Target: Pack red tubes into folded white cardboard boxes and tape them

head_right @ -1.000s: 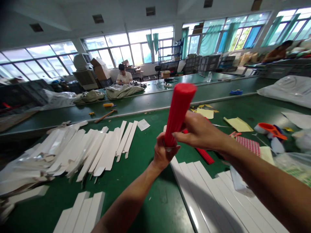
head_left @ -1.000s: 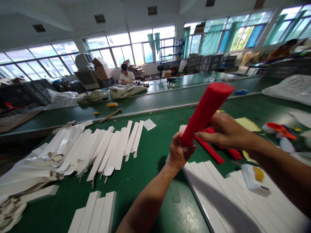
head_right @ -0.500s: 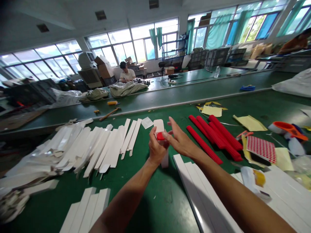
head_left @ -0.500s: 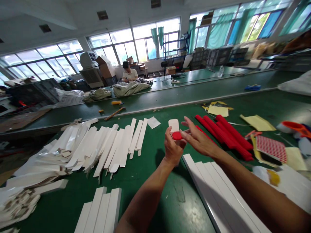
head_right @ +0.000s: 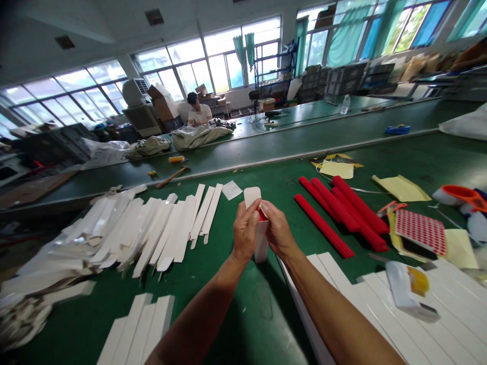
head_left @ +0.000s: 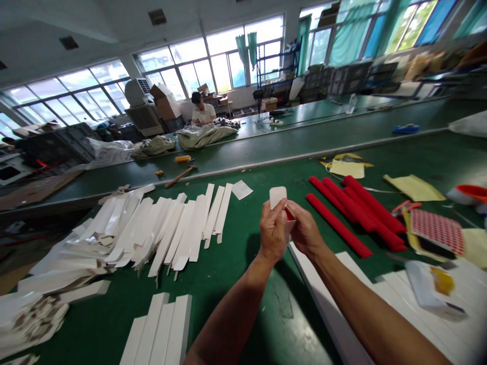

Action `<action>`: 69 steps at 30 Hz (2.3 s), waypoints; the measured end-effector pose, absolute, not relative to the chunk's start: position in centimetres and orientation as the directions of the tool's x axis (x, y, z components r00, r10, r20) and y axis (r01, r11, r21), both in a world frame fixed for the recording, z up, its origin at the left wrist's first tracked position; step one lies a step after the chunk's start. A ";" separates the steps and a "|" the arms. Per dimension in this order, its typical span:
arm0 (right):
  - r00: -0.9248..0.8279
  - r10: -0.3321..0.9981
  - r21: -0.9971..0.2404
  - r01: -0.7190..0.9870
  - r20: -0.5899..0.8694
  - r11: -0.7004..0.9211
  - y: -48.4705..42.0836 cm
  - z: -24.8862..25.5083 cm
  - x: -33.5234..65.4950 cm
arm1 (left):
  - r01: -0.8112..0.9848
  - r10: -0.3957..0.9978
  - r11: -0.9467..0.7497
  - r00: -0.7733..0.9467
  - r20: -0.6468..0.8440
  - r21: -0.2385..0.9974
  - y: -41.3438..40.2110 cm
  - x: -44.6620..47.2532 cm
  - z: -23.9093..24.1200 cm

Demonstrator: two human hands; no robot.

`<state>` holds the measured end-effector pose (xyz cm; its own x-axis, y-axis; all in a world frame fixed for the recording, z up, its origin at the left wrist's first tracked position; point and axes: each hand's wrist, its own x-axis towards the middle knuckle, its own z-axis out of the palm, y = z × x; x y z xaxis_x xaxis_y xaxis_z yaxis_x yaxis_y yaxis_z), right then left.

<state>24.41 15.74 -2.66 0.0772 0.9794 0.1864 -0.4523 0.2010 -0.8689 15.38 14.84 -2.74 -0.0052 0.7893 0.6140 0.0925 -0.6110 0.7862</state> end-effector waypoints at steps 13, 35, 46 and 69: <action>0.405 0.823 -0.864 -0.135 0.398 0.484 16.8 -4.7 23.1 | 0.230 0.675 -0.710 -0.045 0.736 0.665 16.2 14.2 -3.1; 0.085 0.783 -0.716 0.474 0.616 0.512 16.6 -7.8 23.8 | 0.455 0.439 -0.876 0.611 0.659 0.161 17.7 9.7 0.8; -0.034 0.790 -0.731 0.356 0.612 0.582 17.2 -7.7 24.7 | 0.400 0.261 -0.909 0.768 0.585 -0.120 17.6 9.8 1.4; 0.885 0.399 -0.902 0.355 0.240 -0.246 7.1 -12.9 43.4 | 0.538 0.242 -0.803 0.688 0.684 -0.257 17.4 11.6 -1.0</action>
